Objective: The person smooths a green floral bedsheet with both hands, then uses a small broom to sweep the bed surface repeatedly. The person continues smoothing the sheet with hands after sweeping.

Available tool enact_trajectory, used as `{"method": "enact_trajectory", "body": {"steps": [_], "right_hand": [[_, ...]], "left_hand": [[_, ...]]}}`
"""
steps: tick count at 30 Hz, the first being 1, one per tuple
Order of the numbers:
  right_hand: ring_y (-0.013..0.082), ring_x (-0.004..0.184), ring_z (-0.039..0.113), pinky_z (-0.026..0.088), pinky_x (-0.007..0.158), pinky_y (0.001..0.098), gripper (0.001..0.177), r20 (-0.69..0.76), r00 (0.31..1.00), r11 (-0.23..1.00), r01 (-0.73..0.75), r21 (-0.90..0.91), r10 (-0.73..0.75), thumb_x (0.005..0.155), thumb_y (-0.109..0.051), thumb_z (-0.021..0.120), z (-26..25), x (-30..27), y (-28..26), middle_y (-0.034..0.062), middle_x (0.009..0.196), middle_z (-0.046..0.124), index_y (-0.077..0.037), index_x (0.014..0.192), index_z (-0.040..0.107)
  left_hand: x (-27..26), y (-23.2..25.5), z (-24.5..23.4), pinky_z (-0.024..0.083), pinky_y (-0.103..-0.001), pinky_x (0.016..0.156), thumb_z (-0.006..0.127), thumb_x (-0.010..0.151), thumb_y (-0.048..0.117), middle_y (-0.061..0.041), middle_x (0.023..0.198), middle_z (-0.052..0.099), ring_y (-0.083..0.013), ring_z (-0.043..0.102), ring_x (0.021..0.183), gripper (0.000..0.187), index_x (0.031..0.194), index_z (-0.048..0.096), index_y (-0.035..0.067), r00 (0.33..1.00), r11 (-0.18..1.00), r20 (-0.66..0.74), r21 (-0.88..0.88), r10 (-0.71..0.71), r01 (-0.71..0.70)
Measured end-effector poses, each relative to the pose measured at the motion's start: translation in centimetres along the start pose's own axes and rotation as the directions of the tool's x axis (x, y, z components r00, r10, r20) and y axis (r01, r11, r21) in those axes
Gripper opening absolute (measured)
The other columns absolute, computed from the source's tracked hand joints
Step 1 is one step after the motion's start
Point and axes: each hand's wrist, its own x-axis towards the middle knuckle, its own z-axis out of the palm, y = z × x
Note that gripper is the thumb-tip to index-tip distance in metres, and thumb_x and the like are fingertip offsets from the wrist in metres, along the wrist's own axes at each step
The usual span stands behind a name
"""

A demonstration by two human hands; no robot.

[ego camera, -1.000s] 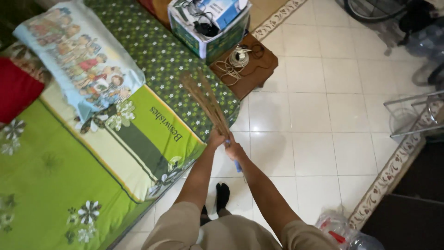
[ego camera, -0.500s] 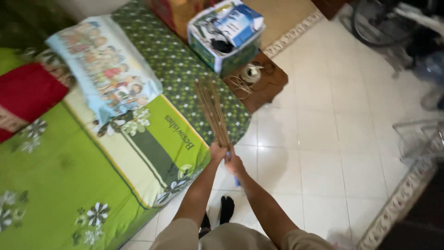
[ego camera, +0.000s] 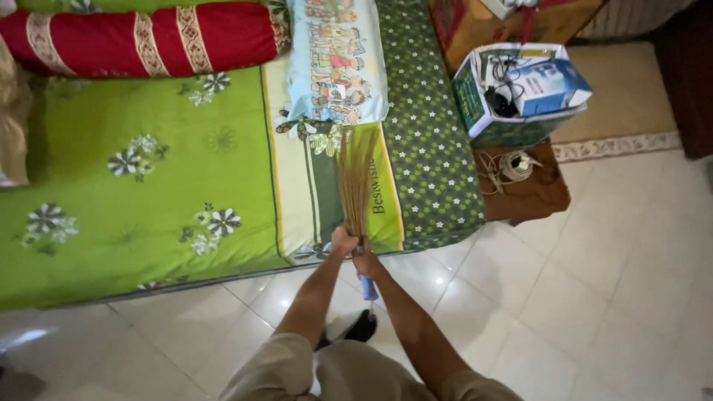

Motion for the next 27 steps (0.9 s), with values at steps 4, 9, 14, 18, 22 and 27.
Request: {"method": "enact_trajectory", "body": {"steps": [4, 9, 14, 18, 22, 27], "right_hand": [[0.036, 0.058, 0.07, 0.061, 0.051, 0.0402, 0.06, -0.215, 0.972, 0.905, 0.178, 0.386, -0.1, 0.106, -0.037, 0.043, 1.5, 1.9, 5.0, 0.0277, 0.09, 0.068, -0.021, 0.159, 0.018], [0.0344, 0.054, 0.07, 0.061, 0.049, 0.0426, 0.066, -0.412, 0.905, 0.884, 0.1, 0.457, 0.11, 0.103, -0.038, 0.047, 0.6, -1.7, 5.5, 0.0255, 0.079, 0.071, -0.024, 0.16, 0.017], [0.0338, 0.056, 0.072, 0.062, 0.048, 0.0383, 0.062, -0.368, 0.899, 0.863, -0.021, 0.505, 0.237, 0.105, -0.045, 0.044, 4.0, 1.3, 5.4, 0.0256, 0.093, 0.072, -0.028, 0.159, 0.019], [0.0357, 0.061, 0.073, 0.065, 0.053, 0.0402, 0.064, -0.284, 0.937, 0.917, -0.078, 0.392, 0.201, 0.105, -0.044, 0.041, 7.8, 0.4, -0.3, 0.0268, 0.092, 0.072, -0.024, 0.161, 0.016], [0.0382, 0.066, 0.075, 0.065, 0.058, 0.0457, 0.068, -0.178, 0.982, 0.976, -0.024, 0.216, 0.064, 0.103, -0.051, 0.042, 14.3, 3.2, -5.0, 0.027, 0.092, 0.073, -0.027, 0.159, 0.013], [0.0321, 0.059, 0.074, 0.065, 0.051, 0.0397, 0.07, -0.032, 0.999, 0.987, 0.02, 0.162, -0.015, 0.102, -0.049, 0.036, 21.7, 1.9, -14.0, 0.0258, 0.091, 0.072, -0.019, 0.161, 0.013]], "left_hand": [[1.0, -2.1, 3.2, 0.056, -0.053, 0.089, 0.063, 0.076, 0.023, -0.018, 0.098, 0.077, -0.0402, 0.071, 0.103, 0.031, 0.099, 0.08, 0.009, 0.967, 0.967, 0.039, 0.032, 0.253, -0.254], [-0.5, 0.4, 5.4, 0.053, -0.057, 0.086, 0.06, 0.088, 0.032, -0.027, 0.094, 0.073, -0.0468, 0.069, 0.101, 0.035, 0.097, 0.073, 0.001, 0.903, 0.92, 0.177, -0.043, 0.391, -0.39], [-1.7, 1.1, 1.5, 0.056, -0.055, 0.095, 0.065, 0.083, 0.022, -0.026, 0.111, 0.072, -0.0457, 0.068, 0.11, 0.049, 0.129, 0.064, 0.008, 0.792, 0.84, 0.317, -0.03, 0.523, -0.542], [3.1, -6.6, -0.4, 0.059, -0.052, 0.089, 0.059, 0.08, 0.025, -0.015, 0.104, 0.077, -0.0386, 0.072, 0.103, 0.034, 0.107, 0.078, 0.014, 0.879, 0.872, 0.316, 0.226, 0.357, -0.435], [1.9, -11.6, -10.1, 0.056, -0.047, 0.099, 0.066, 0.078, 0.022, -0.018, 0.108, 0.075, -0.0366, 0.07, 0.111, 0.056, 0.133, 0.063, 0.015, 0.943, 0.978, 0.26, -0.036, 0.209, -0.207], [3.5, -20.7, -18.4, 0.054, -0.051, 0.102, 0.064, 0.088, 0.039, -0.026, 0.119, 0.071, -0.042, 0.066, 0.118, 0.071, 0.155, 0.044, 0.021, 0.963, 0.967, 0.096, 0.013, 0.253, -0.255]]}}
